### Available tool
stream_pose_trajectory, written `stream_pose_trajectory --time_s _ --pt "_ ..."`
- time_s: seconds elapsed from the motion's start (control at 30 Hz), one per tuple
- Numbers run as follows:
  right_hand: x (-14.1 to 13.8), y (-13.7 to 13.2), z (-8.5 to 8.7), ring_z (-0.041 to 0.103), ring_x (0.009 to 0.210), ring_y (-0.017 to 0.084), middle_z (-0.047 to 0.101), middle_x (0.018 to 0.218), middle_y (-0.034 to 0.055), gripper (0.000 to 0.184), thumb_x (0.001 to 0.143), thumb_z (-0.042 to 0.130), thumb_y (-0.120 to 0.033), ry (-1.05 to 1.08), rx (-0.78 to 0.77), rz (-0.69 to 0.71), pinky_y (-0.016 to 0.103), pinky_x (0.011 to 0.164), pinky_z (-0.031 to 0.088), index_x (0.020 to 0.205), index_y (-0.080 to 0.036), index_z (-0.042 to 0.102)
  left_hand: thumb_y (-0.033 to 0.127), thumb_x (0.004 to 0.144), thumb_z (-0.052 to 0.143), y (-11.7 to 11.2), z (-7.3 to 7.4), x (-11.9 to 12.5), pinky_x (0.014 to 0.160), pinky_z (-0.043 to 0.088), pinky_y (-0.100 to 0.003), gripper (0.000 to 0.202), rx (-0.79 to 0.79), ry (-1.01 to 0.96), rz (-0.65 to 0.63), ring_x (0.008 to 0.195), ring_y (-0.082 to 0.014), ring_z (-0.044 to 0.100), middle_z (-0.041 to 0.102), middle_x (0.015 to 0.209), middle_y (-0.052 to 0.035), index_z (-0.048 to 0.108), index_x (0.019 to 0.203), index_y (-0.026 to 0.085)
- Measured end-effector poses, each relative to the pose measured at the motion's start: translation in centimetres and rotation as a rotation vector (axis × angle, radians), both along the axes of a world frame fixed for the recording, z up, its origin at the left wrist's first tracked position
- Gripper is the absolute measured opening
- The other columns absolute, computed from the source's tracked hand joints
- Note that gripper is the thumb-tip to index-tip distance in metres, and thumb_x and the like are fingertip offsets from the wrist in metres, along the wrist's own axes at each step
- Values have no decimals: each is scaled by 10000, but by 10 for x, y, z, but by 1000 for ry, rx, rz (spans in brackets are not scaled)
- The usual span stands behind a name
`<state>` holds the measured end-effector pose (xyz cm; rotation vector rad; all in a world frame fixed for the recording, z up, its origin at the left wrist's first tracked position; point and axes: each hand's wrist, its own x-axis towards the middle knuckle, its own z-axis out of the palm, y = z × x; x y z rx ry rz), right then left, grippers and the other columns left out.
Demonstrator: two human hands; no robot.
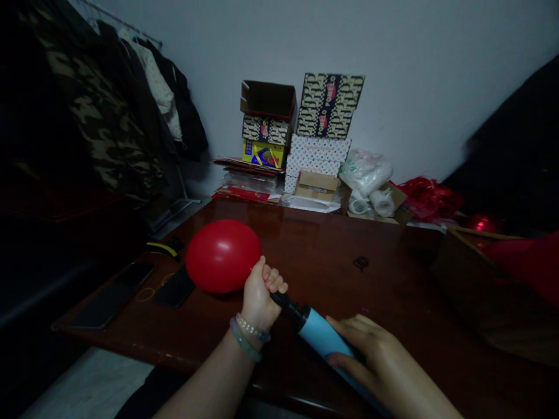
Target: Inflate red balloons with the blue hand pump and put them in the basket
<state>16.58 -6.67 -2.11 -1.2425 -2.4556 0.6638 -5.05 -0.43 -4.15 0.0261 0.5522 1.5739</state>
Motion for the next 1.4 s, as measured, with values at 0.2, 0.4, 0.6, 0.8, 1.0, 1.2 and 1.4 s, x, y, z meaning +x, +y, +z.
stream_pose_trajectory --time_s 0.2,0.4,0.6,0.8,1.0,1.2,1.4 --pt "31 6 1 649 1009 234 693 1134 40 425 876 627 -372 -31 -21 11 337 908 502 1294 -309 578 221 870 536 4 11 -18 383 228 -209 456 45 -21 42 326 -45 236 202 417 89 248 516 198" --pt "42 7 -1 638 1061 258 679 1188 43 444 860 653 -328 -42 113 -23 424 998 458 1296 -312 574 201 869 529 7 17 -24 383 242 -212 440 74 -17 91 322 -48 245 202 419 92 256 525 201" --pt "30 5 -4 625 1007 244 661 1154 78 391 879 614 -252 -32 211 -95 401 889 529 1270 -265 590 193 874 512 6 14 -12 385 244 -198 432 34 -33 123 326 -43 246 214 421 88 263 521 195" --pt "8 -2 -5 618 956 238 656 1100 75 423 873 626 -242 -41 224 -85 407 869 533 1291 -247 562 220 890 502 2 5 4 380 236 -201 452 -5 -48 66 323 -44 233 217 406 83 266 506 195" --pt "-6 -4 -1 609 965 233 649 1105 77 417 896 604 -258 -10 185 -53 386 854 531 1307 -258 537 238 892 517 -1 6 5 380 238 -206 463 13 -39 34 322 -44 233 226 398 80 281 496 191" --pt "4 -1 -4 616 956 226 667 1095 59 429 888 624 -284 -2 144 -39 372 853 528 1309 -280 539 219 889 512 4 11 -9 378 229 -211 457 28 -36 37 321 -46 243 229 398 79 282 495 190" --pt "29 5 -3 623 1018 218 662 1165 30 450 882 634 -308 -30 180 -24 358 896 524 1320 -309 530 182 899 477 11 14 -27 376 241 -208 446 55 -55 108 313 -47 253 236 396 81 286 496 191"
